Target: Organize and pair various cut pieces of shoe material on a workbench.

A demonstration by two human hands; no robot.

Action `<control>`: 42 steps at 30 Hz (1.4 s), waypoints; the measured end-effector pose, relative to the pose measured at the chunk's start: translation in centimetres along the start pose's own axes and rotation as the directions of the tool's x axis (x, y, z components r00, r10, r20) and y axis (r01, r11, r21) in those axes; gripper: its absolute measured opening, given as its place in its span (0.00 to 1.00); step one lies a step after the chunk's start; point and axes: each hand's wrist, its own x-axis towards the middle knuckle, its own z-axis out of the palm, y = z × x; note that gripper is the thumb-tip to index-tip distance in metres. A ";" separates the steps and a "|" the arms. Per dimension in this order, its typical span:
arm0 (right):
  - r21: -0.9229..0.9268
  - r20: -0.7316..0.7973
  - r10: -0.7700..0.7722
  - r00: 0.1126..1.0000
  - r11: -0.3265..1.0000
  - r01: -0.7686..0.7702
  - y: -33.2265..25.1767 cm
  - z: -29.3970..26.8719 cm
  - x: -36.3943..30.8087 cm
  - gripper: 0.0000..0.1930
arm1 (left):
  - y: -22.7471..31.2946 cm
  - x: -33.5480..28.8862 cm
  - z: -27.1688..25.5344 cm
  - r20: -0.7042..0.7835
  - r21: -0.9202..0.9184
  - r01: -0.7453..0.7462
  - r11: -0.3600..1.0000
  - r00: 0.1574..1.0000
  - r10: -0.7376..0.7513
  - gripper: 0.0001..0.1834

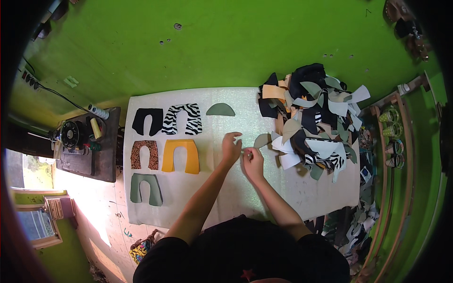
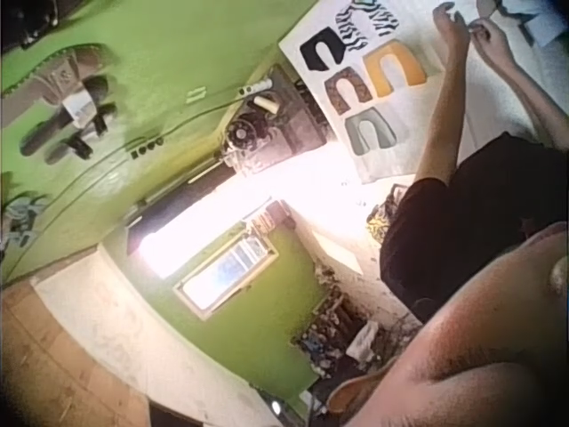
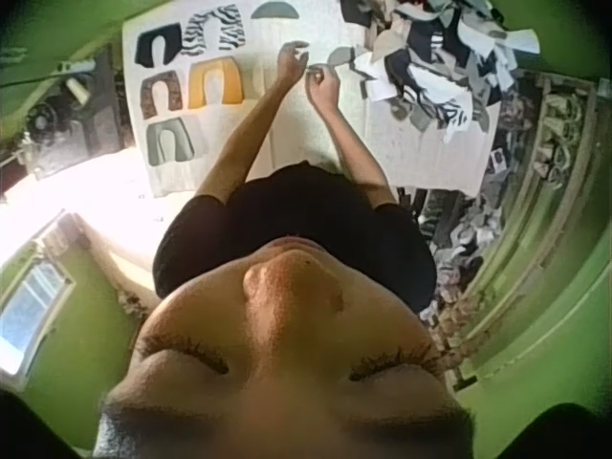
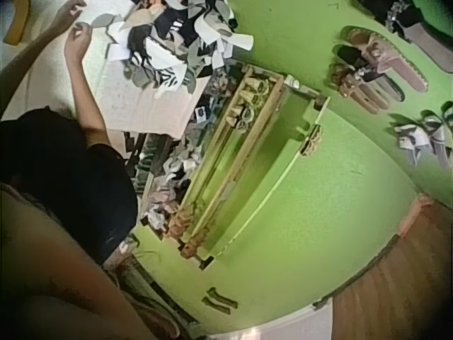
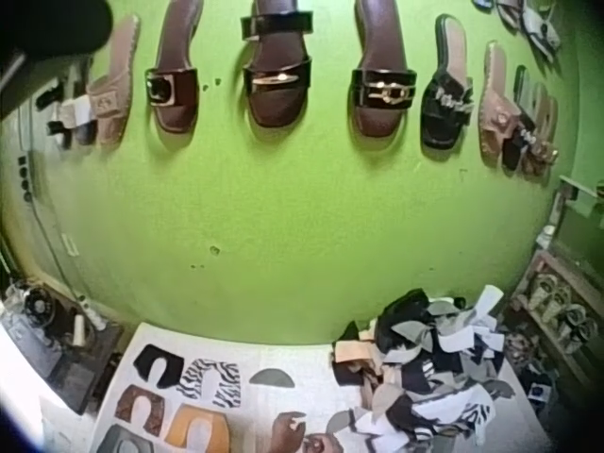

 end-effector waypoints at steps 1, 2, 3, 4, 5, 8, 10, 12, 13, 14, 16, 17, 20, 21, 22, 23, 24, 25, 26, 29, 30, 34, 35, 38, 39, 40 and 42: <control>0.003 -0.010 0.002 1.000 1.000 -0.002 0.3 -0.6 -1.0 0.05 | 0.1 -0.5 0.3 0.069 0.089 -0.040 0.995 0.997 0.034 0.14; 0.006 -0.025 0.008 1.000 1.000 -0.008 0.6 -1.4 -1.7 0.04 | 1.1 -0.7 0.8 0.145 0.173 -0.088 0.981 0.987 0.062 0.15; 0.002 -0.033 0.009 0.999 1.000 -0.009 0.9 -2.2 -2.3 0.04 | 2.3 -0.9 1.3 0.151 0.167 -0.092 0.982 0.986 0.067 0.15; 0.013 -0.037 0.032 0.999 0.999 -0.032 1.1 -3.1 -2.8 0.04 | 3.6 -1.1 1.7 0.230 0.230 -0.140 0.963 0.969 0.087 0.17; 0.027 -0.036 0.051 0.998 0.998 -0.050 1.0 -3.7 -3.1 0.03 | 4.2 -1.3 2.0 0.302 0.292 -0.192 0.937 0.948 0.100 0.18; 0.034 -0.054 0.035 0.998 0.999 -0.033 0.4 -5.1 -3.5 0.03 | 5.0 -1.6 2.7 0.384 0.443 -0.335 0.832 0.909 0.162 0.21; 0.047 -0.074 0.006 0.997 0.999 -0.002 -0.2 -5.6 -3.4 0.03 | 5.0 -1.5 2.8 0.389 0.474 -0.332 0.816 0.910 0.145 0.22; 0.057 -0.099 -0.019 0.995 0.998 0.025 -0.4 -6.2 -3.1 0.04 | 5.0 -1.3 2.8 0.397 0.500 -0.332 0.800 0.909 0.128 0.22; 0.040 -0.065 -0.036 0.997 0.998 0.039 -0.4 -6.5 -2.8 0.05 | 5.0 -1.1 2.7 0.412 0.470 -0.314 0.825 0.905 0.109 0.23; 0.022 -0.032 -0.051 0.998 0.998 0.052 -0.4 -6.7 -2.5 0.07 | 5.0 -1.1 2.8 0.429 0.439 -0.294 0.849 0.899 0.089 0.23; -0.012 0.019 -0.029 0.999 0.999 0.029 0.1 -6.5 -1.5 0.08 | 4.9 -0.8 3.0 0.440 0.455 -0.312 0.834 0.893 0.095 0.23; -0.046 0.075 -0.009 0.997 0.999 0.012 0.0 -6.3 -0.9 0.10 | 4.6 -0.7 3.0 0.445 0.473 -0.327 0.818 0.890 0.098 0.23; -0.081 0.179 -0.042 0.983 0.995 0.057 -0.6 -5.9 0.1 0.13 | 3.9 -0.7 3.1 0.439 0.431 -0.360 0.827 0.885 0.157 0.17; -0.076 0.177 -0.077 0.981 0.993 0.092 -1.0 -5.8 0.5 0.11 | 3.8 -0.6 3.1 0.439 0.432 -0.360 0.827 0.885 0.157 0.17; -0.075 0.178 -0.078 0.981 0.993 0.092 -1.4 -5.7 1.3 0.11 | 3.6 -0.3 3.0 0.436 0.408 -0.358 0.840 0.885 0.166 0.14; -0.082 0.155 -0.181 0.971 0.977 0.195 -2.2 -5.7 2.2 0.11 | 3.6 -0.3 3.0 0.434 0.382 -0.355 0.853 0.884 0.173 0.11; -0.093 0.130 -0.283 0.950 0.951 0.296 -2.8 -5.9 3.3 0.10 | 3.6 -0.3 3.2 0.435 0.379 -0.355 0.854 0.883 0.175 0.11; -0.083 0.143 -0.249 0.958 0.961 0.263 -3.2 -5.9 4.4 0.08 | 3.5 -0.4 3.3 0.393 0.367 -0.298 0.881 0.908 0.144 0.09; -0.080 0.146 -0.252 0.957 0.961 0.265 -3.8 -5.9 5.6 0.08 | 3.3 -0.4 3.2 0.347 0.357 -0.238 0.903 0.932 0.108 0.08; -0.264 0.136 -0.404 0.905 0.865 0.426 -5.0 -6.0 9.7 0.09 | 3.4 0.0 2.8 0.347 0.389 -0.229 0.892 0.934 0.088 0.07; -0.436 0.218 -0.233 0.948 0.846 0.308 -4.3 -5.8 11.4 0.11 | 3.6 0.2 2.9 0.343 0.368 -0.241 0.898 0.933 0.109 0.07; -0.733 0.278 0.141 0.950 0.670 0.116 -1.3 -4.7 16.2 0.16 | 3.4 0.4 2.3 0.224 0.208 -0.144 0.967 0.970 0.096 0.07; -0.762 0.258 0.197 0.946 0.644 0.073 -1.1 -4.3 16.8 0.19 | 3.7 0.5 1.9 0.218 0.211 -0.144 0.967 0.971 0.097 0.07; -0.830 0.179 0.253 0.951 0.558 0.008 -0.6 -2.9 18.3 0.20 | 4.2 1.0 0.9 0.161 0.151 0.001 0.989 0.987 -0.025 0.06; -0.837 0.133 0.276 0.952 0.545 -0.041 -0.6 -2.3 18.7 0.21 | 4.1 1.2 0.5 0.131 0.100 0.018 0.995 0.991 -0.031 0.06; -0.835 0.137 0.270 0.953 0.549 -0.035 -0.4 -2.0 18.9 0.21 | 4.0 1.4 0.2 0.102 0.047 0.032 0.998 0.994 -0.037 0.06; -0.866 0.145 0.290 0.946 0.500 -0.021 -0.5 -1.2 19.2 0.20 | 4.0 1.9 -0.7 0.068 -0.015 0.063 0.998 0.996 -0.062 0.07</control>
